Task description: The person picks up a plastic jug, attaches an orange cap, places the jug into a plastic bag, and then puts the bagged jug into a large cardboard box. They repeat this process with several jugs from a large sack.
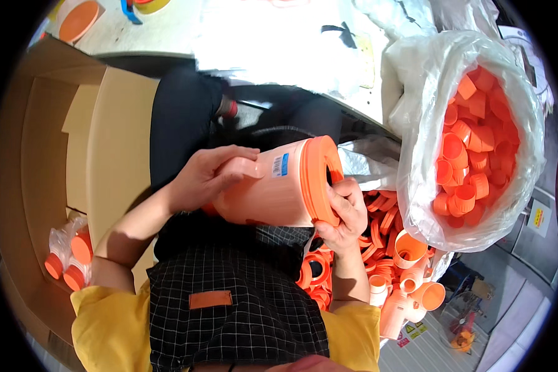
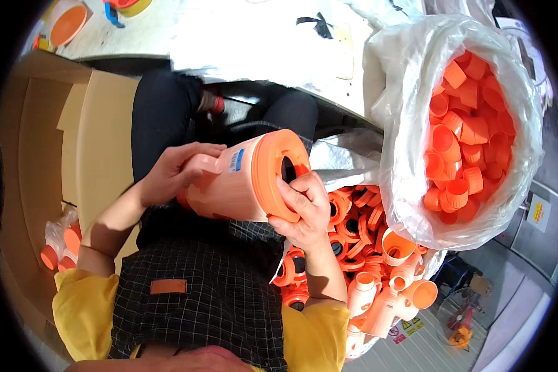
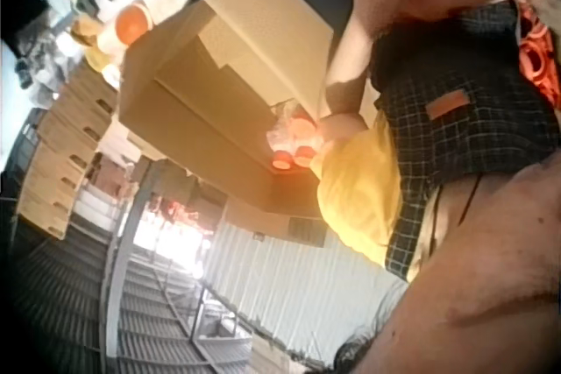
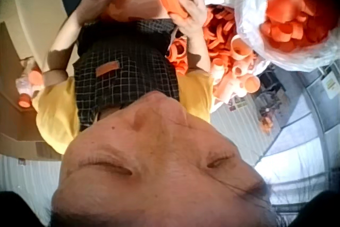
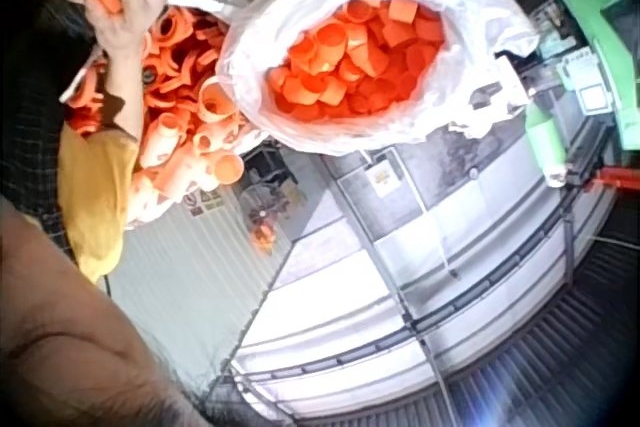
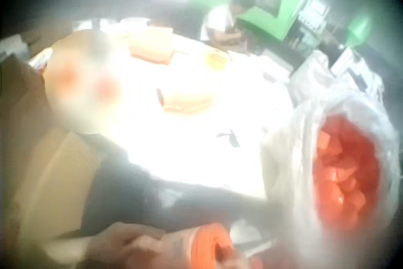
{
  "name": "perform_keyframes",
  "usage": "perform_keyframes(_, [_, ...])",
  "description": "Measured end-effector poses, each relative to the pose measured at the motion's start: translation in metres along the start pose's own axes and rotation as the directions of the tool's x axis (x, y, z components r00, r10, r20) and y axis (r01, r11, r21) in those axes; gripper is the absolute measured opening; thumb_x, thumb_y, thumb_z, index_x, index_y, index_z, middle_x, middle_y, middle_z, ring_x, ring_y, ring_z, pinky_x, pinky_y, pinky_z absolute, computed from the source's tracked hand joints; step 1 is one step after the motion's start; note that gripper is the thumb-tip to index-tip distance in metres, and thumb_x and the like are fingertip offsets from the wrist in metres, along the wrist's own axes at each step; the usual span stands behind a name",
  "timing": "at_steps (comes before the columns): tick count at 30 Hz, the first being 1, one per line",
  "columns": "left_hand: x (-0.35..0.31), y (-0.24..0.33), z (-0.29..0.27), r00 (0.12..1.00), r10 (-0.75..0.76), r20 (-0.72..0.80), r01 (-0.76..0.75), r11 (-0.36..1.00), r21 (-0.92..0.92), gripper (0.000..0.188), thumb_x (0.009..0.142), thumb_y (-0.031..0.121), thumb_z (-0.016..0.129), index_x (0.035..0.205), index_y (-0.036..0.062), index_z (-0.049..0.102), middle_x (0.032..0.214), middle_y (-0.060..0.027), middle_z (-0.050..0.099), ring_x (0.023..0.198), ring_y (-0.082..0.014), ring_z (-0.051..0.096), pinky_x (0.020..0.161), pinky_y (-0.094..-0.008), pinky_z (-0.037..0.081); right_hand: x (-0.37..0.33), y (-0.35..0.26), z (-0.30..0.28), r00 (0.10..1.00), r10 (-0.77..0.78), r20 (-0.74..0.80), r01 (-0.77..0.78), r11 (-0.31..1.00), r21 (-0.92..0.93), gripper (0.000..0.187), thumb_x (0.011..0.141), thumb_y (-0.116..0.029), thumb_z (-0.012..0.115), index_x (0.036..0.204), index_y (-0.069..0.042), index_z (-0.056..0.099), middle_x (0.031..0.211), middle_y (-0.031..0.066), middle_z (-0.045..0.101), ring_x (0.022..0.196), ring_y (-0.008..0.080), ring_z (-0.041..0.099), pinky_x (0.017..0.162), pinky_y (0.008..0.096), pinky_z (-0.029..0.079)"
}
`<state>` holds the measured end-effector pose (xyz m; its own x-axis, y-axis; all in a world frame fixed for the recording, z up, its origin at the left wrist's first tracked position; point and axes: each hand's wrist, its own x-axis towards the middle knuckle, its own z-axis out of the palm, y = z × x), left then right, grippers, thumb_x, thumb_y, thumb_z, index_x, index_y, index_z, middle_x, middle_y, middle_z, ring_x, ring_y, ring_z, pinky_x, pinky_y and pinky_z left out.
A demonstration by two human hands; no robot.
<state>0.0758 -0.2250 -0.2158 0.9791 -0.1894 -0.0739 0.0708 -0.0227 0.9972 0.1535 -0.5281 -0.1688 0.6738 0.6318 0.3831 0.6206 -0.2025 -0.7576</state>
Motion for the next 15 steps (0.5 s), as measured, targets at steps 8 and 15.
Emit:
perform_keyframes(8, [-0.026, 0.038, 0.048, 0.996, 0.075, 0.037, -0.083, 0.852, 0.517, 0.041, 0.096, 0.021, 0.066, 0.134, 0.0069, 0.059, 0.15, -0.0193, 0.05, 0.131, -0.0353, 0.058, 0.097, -0.0403, 0.056, 0.022, -0.016, 0.008, 0.886, 0.461, -0.048, -0.462, 0.887, -0.009, 0.038, 0.096, -0.02, 0.068, 0.126, 0.004, 0.067, 0.092, 0.0112, 0.057, 0.083, 0.0228, 0.057, 0.078, 0.0329, 0.048])
perform_keyframes(15, [-0.023, 0.028, 0.021, 0.992, 0.048, -0.113, 0.011, 0.881, 0.472, 0.035, 0.097, 0.028, 0.065, 0.13, 0.016, 0.064, 0.144, -0.0162, 0.057, 0.115, -0.0342, 0.068, 0.088, -0.0416, 0.059, 0.024, -0.027, 0.009, 0.984, 0.175, 0.028, -0.164, 0.959, -0.231, 0.049, 0.093, -0.03, 0.068, 0.127, 0.005, 0.065, 0.094, 0.0182, 0.057, 0.087, 0.0331, 0.058, 0.079, 0.0397, 0.048])
